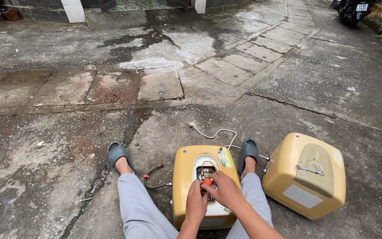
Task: Repairing and adjusting the internal components of a water heater using a screwdriver.
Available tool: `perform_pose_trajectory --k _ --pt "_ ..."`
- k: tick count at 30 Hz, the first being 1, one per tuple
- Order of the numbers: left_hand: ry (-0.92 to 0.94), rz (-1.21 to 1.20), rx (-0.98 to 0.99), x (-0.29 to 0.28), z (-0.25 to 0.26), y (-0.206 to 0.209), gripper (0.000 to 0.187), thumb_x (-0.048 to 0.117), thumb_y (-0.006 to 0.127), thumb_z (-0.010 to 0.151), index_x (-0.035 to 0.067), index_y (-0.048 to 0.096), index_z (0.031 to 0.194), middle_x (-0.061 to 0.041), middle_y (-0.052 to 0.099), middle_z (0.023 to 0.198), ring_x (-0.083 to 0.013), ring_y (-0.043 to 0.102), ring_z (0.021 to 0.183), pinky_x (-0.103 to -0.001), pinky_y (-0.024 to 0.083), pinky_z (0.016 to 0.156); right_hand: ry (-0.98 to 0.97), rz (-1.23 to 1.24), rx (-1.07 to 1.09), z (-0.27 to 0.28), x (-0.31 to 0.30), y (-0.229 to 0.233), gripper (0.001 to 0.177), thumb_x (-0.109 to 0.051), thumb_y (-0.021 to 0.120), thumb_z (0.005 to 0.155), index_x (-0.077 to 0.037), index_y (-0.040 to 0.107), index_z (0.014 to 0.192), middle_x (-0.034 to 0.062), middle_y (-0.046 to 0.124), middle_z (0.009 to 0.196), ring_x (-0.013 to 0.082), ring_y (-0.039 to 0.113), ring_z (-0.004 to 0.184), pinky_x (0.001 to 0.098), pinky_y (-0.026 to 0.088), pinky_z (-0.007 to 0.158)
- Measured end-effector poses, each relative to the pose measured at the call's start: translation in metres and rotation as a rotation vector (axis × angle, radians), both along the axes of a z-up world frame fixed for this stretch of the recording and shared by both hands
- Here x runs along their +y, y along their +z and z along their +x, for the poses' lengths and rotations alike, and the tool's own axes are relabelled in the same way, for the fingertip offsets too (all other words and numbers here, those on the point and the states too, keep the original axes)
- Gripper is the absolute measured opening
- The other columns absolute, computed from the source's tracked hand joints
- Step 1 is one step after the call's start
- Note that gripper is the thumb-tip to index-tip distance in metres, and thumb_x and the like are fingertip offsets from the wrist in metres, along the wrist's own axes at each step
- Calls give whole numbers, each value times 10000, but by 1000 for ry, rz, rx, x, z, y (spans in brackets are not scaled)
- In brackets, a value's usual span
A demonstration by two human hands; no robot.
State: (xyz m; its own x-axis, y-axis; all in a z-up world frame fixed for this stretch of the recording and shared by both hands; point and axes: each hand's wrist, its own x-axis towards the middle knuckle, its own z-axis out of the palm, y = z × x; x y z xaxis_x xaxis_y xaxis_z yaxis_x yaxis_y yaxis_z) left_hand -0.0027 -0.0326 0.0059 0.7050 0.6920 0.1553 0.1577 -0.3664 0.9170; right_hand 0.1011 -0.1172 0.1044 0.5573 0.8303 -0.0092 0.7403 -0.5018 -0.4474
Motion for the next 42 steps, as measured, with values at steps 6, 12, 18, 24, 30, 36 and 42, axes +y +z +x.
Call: perform_pose_trajectory --k 6,12,18,24,30,36,42 --pt "71 -169 105 -2 -3 28 142 197 598 914 132 491 981 -70 589 1021 -289 559 877 -414 432 744 167 14 -6 3 4 -6 261 -313 615 1014 -115 555 855 73 597 833 286 580 731 400 420 655" --pt "-153 -164 88 8 -15 36 406 201 603 977 167 559 1379 -98 690 1300 -306 643 1162 -396 504 951 288 -92 41 20 -1 8 321 -269 557 999 -122 655 1267 87 655 1063 290 640 987 397 494 829" --pt "-13 -56 57 -2 2 18 163 65 634 949 106 487 1005 -105 613 1058 -296 583 962 -405 481 769 71 -100 -139 9 16 -13 392 -389 563 1040 -99 583 777 84 566 772 320 586 675 441 466 632" --pt "-174 -271 63 12 -18 48 250 123 569 897 140 609 1143 -63 664 1015 -206 597 857 -337 485 774 449 -14 -20 12 17 2 92 -77 582 944 -127 635 1000 73 581 929 287 590 872 399 476 733" --pt "-112 -59 80 25 -16 23 269 224 770 879 118 612 1069 -137 710 929 -360 711 952 -491 572 831 186 -104 -30 -18 20 60 392 -386 657 970 -83 650 1218 207 672 1081 451 698 1037 552 575 888" --pt "34 -65 52 20 3 9 342 314 756 858 107 505 963 -184 610 931 -439 665 986 -562 545 813 138 -234 -65 -3 30 12 373 -394 564 1012 -40 673 973 208 712 915 473 730 947 539 588 817" --pt "-172 -230 65 20 -32 59 371 143 690 931 52 584 1274 -212 728 1152 -407 680 1163 -543 520 1018 321 -230 -59 2 30 24 257 -219 589 996 -41 683 1156 228 686 1005 486 706 999 544 582 860"
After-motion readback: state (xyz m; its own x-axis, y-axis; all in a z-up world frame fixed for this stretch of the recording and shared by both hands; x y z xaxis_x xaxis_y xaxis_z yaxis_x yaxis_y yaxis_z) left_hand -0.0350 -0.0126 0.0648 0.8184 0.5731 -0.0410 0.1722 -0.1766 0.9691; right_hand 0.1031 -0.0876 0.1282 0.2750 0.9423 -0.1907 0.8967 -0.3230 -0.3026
